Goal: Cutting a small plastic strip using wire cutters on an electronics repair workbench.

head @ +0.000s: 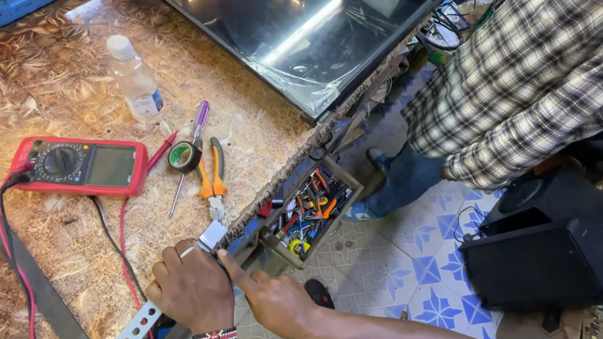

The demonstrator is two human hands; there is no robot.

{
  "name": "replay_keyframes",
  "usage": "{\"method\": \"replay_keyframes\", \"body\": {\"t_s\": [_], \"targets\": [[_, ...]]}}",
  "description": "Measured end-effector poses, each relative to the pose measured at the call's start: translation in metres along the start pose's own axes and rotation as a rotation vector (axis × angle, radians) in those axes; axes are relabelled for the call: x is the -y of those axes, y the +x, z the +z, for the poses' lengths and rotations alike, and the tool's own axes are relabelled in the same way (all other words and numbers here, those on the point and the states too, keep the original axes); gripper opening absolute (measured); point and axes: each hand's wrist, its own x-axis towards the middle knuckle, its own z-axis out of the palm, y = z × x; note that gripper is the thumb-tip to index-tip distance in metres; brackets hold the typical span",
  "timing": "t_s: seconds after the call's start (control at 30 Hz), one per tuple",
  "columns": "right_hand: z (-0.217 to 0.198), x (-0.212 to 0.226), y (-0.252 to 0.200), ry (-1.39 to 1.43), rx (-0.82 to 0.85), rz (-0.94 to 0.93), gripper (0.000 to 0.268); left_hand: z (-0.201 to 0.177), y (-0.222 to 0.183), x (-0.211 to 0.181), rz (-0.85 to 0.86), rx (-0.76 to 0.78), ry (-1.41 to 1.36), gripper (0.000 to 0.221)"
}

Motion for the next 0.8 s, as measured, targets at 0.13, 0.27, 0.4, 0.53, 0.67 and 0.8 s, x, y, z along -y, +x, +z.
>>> {"method": "replay_keyframes", "body": {"t_s": [0.13,0.27,0.4,0.53,0.67,0.8], "targets": [[-0.002,-0.005,-0.025,-0.017,0.072,0.009,0.083,-0.002,0.002,-0.001,-0.007,0.019,0.008,0.016],[-0.008,0.003,0.003,0.019,0.102,0.019,0.077,0.000,0.003,0.000,-0.004,0.021,-0.026,0.019],[-0.012,0.006,-0.003,0.016,0.112,0.056,0.082,-0.004,0.001,-0.001,-0.008,0.045,-0.007,0.018],[-0.004,-0.002,-0.022,-0.017,0.059,0.006,0.078,0.000,0.002,0.000,-0.003,0.030,-0.022,0.017],[-0.018,0.011,0.010,0.047,0.143,0.060,0.078,-0.002,0.003,0.000,0.003,0.001,-0.007,0.021],[-0.017,0.005,0.004,0.019,0.102,0.070,0.075,0.000,-0.001,0.000,0.008,0.000,0.014,0.020]]}}
